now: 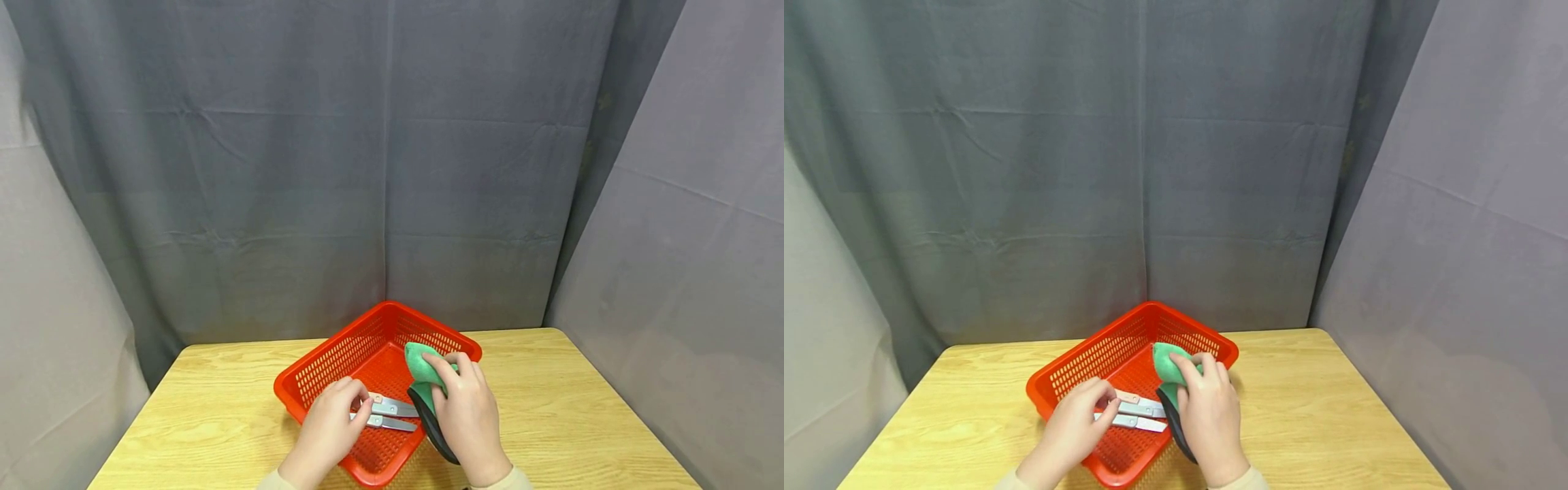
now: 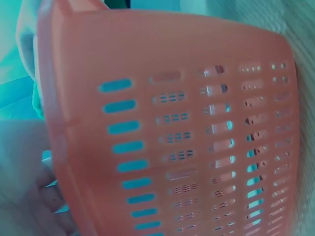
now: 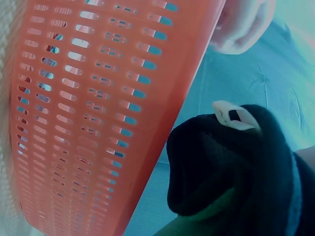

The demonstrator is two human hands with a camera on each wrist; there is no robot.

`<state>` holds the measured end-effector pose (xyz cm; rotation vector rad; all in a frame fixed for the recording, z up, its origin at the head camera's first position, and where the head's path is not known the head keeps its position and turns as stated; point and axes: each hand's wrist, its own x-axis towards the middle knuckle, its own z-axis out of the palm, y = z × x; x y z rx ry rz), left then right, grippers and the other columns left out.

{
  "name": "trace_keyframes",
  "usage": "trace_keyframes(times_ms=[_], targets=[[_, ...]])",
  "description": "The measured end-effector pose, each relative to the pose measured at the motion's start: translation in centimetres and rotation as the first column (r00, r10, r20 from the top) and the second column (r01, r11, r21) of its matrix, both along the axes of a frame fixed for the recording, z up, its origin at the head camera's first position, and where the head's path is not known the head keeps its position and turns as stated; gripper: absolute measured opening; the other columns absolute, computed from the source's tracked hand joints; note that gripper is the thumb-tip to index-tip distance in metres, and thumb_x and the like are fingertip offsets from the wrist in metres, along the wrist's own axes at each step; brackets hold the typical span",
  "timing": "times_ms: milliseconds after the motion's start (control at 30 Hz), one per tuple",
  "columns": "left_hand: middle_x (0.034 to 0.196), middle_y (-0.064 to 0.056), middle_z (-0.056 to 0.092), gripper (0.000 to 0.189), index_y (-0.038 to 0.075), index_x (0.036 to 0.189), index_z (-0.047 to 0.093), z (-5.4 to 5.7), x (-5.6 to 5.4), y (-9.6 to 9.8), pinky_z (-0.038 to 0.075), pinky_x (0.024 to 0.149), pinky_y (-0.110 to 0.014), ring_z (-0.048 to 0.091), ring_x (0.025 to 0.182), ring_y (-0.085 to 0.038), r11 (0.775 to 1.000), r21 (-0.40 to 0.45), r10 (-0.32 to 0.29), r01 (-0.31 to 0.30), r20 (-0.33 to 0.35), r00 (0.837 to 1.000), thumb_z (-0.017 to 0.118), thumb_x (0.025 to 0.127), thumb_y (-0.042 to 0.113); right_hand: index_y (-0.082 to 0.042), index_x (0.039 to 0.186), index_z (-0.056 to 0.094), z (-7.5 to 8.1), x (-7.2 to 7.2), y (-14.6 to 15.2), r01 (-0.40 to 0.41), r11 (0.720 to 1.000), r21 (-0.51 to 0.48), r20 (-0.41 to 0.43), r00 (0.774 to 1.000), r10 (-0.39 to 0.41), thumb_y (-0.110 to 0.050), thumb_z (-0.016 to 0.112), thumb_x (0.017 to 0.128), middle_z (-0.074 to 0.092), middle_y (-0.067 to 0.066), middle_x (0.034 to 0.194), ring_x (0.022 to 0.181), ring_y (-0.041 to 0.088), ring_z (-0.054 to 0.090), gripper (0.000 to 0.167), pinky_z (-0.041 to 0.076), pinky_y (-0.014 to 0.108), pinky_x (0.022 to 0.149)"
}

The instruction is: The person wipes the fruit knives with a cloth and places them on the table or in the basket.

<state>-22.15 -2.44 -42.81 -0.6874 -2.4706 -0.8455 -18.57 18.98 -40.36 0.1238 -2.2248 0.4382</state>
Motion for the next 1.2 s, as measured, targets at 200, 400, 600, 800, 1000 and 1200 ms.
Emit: trace_keyframes(times_ms=[200,400,600,800,1000,1200], targets=[[0.074,0.016,0.049,0.022,0.024,0.079,0.061,0.4,0.8,-0.5,0.041,0.065,-0.02,0.047,0.071,-0.002,0.995,0.094,0.045,-0.041,-0.046,0.998,0.079,0.087,0.016,-0.022,0.116,0.077,0.0,0.0,-0.1,-0.004,1.0,-0.001,0.009,1.0,0.004,0.002,0.09,0.071,0.064,0.007,0.102,0.08,0.022,0.057,0.053,0.055,0.037,0.063],[0.078,0.017,0.05,0.022,0.024,0.081,0.06,0.4,1.0,-1.1,0.046,0.069,-0.022,0.049,0.074,-0.001,0.991,0.119,0.064,-0.061,-0.019,0.998,0.079,0.087,0.014,-0.022,0.116,0.077,0.0,0.0,-0.2,-0.009,1.0,-0.001,0.022,1.0,0.009,0.001,0.089,0.071,0.064,0.007,0.102,0.08,0.022,0.057,0.052,0.054,0.036,0.062],[0.078,0.016,0.054,0.024,0.022,0.081,0.061,0.4,1.3,-1.2,0.048,0.068,-0.021,0.052,0.075,0.001,0.981,0.19,0.074,-0.05,-0.12,0.99,0.078,0.084,0.005,-0.023,0.116,0.077,0.1,0.2,-0.2,-0.013,1.0,-0.009,0.022,1.0,0.014,0.001,0.089,0.071,0.065,0.007,0.102,0.081,0.022,0.057,0.053,0.055,0.037,0.064],[0.078,0.017,0.056,0.024,0.021,0.081,0.063,0.8,1.5,-1.2,0.047,0.067,-0.018,0.052,0.073,0.003,0.97,0.239,0.083,-0.038,-0.179,0.98,0.078,0.082,0.002,-0.023,0.117,0.077,0.3,0.3,0.0,-0.019,1.0,-0.013,0.011,1.0,0.019,0.001,0.089,0.071,0.064,0.006,0.102,0.083,0.022,0.058,0.053,0.056,0.039,0.065],[0.078,0.017,0.056,0.024,0.022,0.081,0.063,1.0,1.7,-1.2,0.046,0.066,-0.016,0.052,0.072,0.004,0.969,0.244,0.076,-0.027,-0.196,0.978,0.078,0.082,0.002,-0.023,0.116,0.077,0.5,0.5,0.3,-0.021,0.999,-0.024,-0.007,1.0,0.02,0.002,0.089,0.071,0.065,0.006,0.103,0.085,0.024,0.059,0.053,0.057,0.04,0.066],[0.078,0.018,0.055,0.025,0.022,0.08,0.063,1.1,1.8,-1.2,0.046,0.066,-0.017,0.052,0.073,0.004,0.97,0.24,0.079,-0.035,-0.176,0.981,0.078,0.081,0.002,-0.022,0.116,0.077,0.6,0.5,0.6,-0.019,1.0,-0.016,-0.014,1.0,0.019,0.002,0.089,0.071,0.065,0.008,0.103,0.086,0.025,0.061,0.052,0.057,0.041,0.067]])
